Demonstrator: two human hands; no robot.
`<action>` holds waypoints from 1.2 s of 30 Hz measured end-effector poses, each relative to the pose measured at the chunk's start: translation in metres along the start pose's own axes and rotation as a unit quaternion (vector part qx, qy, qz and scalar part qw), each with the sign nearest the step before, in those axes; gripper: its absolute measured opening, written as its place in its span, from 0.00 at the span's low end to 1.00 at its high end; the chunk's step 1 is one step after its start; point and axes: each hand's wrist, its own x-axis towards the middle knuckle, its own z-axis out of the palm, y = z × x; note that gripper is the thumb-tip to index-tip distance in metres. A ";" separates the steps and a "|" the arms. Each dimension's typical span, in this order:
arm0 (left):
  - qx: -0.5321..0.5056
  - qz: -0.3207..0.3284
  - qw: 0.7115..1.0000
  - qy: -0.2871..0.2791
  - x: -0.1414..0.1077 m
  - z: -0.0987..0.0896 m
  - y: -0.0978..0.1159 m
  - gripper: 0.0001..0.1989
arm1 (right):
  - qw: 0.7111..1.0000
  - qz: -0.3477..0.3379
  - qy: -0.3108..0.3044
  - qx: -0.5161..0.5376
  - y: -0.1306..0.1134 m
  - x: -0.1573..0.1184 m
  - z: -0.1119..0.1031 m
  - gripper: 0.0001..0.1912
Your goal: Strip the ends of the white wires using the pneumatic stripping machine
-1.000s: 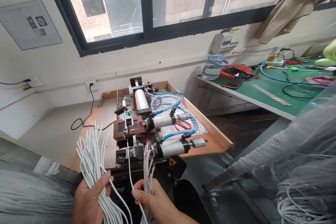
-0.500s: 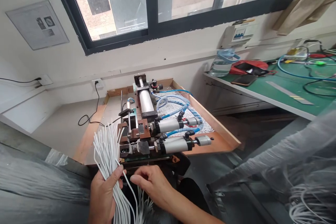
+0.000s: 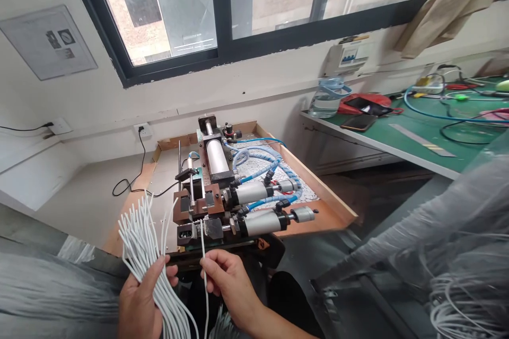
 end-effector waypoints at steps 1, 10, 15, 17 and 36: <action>0.002 -0.002 1.000 0.004 0.001 0.000 0.000 0.11 | 1.000 0.009 0.002 0.023 0.000 0.002 0.002 0.14; 0.006 0.006 1.000 0.017 0.008 -0.003 -0.003 0.14 | 0.990 0.054 -0.003 0.129 -0.002 0.014 0.014 0.14; -0.010 0.016 1.000 0.020 0.005 0.004 0.001 0.15 | 0.976 0.077 0.035 0.200 -0.001 0.019 0.016 0.12; -0.012 0.015 1.000 0.021 0.004 0.005 0.003 0.15 | 0.967 0.094 0.048 0.230 -0.002 0.020 0.016 0.13; 0.007 -0.015 1.000 -0.014 -0.009 0.010 -0.011 0.14 | 0.961 0.132 0.004 0.244 -0.005 0.018 0.025 0.16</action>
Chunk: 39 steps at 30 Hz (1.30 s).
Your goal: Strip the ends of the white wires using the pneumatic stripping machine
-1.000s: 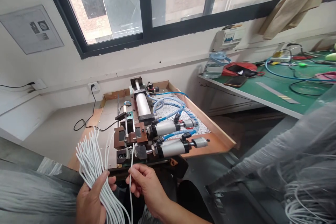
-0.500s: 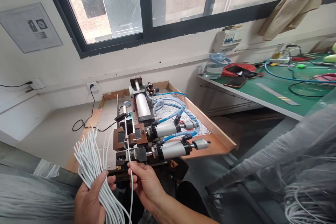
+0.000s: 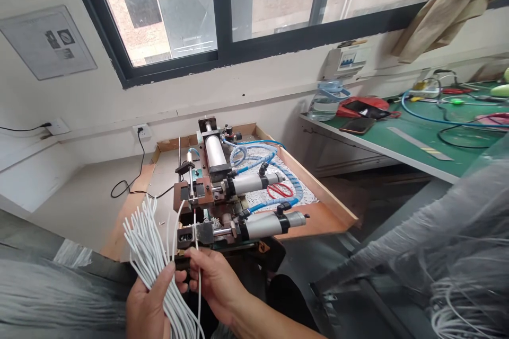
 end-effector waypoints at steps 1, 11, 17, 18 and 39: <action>-0.002 -0.001 1.000 -0.019 -0.002 0.001 -0.003 0.14 | 1.000 -0.009 -0.011 -0.028 -0.001 -0.002 0.002 0.16; -0.010 -0.029 0.999 -0.033 -0.004 -0.001 -0.009 0.15 | 0.974 -0.158 0.031 -0.161 0.001 -0.010 -0.002 0.13; -0.002 -0.017 1.000 -0.004 0.001 -0.007 -0.008 0.12 | 0.978 -0.139 0.068 -0.141 0.002 -0.009 -0.009 0.15; -0.004 -0.017 1.000 -0.002 0.001 -0.007 -0.007 0.13 | 0.979 -0.135 0.067 -0.138 0.001 -0.008 -0.009 0.15; -0.052 0.048 0.995 -0.076 -0.002 -0.007 0.000 0.10 | 0.966 -0.103 -0.016 -0.236 0.011 -0.016 -0.035 0.15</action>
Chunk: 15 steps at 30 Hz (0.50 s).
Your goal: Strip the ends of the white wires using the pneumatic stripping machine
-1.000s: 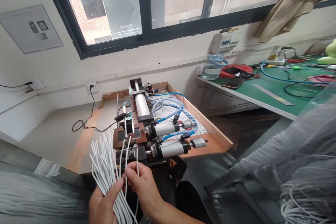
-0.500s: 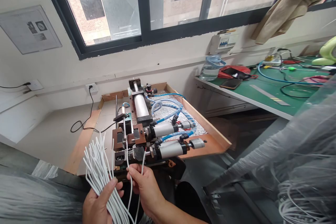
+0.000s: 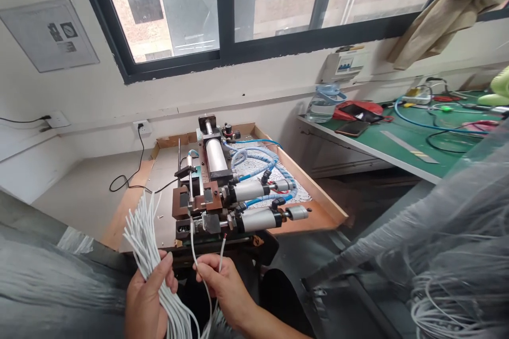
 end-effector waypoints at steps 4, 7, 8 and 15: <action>0.023 0.006 1.000 0.003 -0.005 0.000 0.002 0.11 | 0.997 0.011 -0.051 -0.051 -0.001 -0.021 -0.006 0.15; 0.028 0.016 0.999 -0.005 -0.010 -0.002 0.001 0.12 | 0.994 0.037 -0.072 -0.066 -0.003 -0.032 -0.006 0.14; 0.029 0.023 0.999 -0.003 -0.012 -0.003 0.000 0.12 | 0.993 0.051 -0.081 -0.066 -0.003 -0.035 -0.005 0.14; 0.023 0.059 0.998 0.013 -0.013 -0.020 -0.009 0.12 | 0.978 0.166 -0.119 0.028 0.009 -0.054 -0.008 0.15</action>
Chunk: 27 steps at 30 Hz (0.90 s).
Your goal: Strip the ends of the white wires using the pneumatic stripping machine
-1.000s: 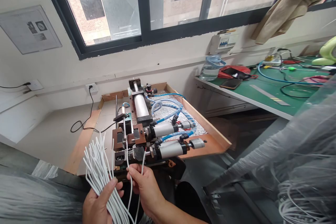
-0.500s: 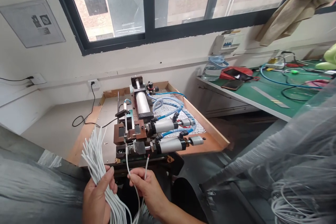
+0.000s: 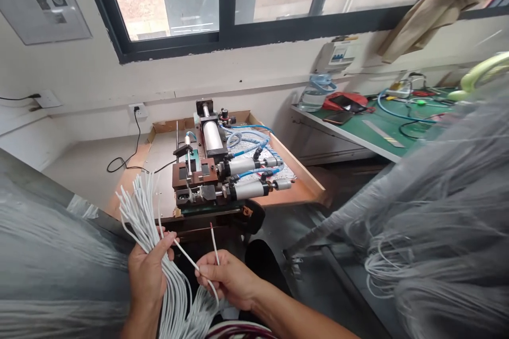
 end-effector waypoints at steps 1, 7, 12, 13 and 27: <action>-0.006 -0.001 1.000 0.003 0.001 -0.002 0.000 0.11 | 1.000 0.006 -0.003 0.009 0.003 -0.003 0.000 0.15; -0.048 -0.073 0.996 0.026 0.005 -0.020 0.002 0.10 | 0.975 -0.098 0.143 -0.141 0.004 -0.024 -0.020 0.10; -0.071 -0.145 0.987 0.010 0.003 -0.022 -0.005 0.06 | 0.793 -0.349 0.397 -0.304 -0.010 -0.032 -0.019 0.25; -0.077 -0.154 0.985 0.001 0.002 -0.021 -0.006 0.05 | 0.805 -0.360 0.363 -0.301 -0.007 -0.029 -0.012 0.26; -0.065 -0.259 0.960 -0.081 -0.007 -0.037 -0.034 0.10 | 0.999 0.048 -0.011 -0.014 0.053 0.019 0.017 0.28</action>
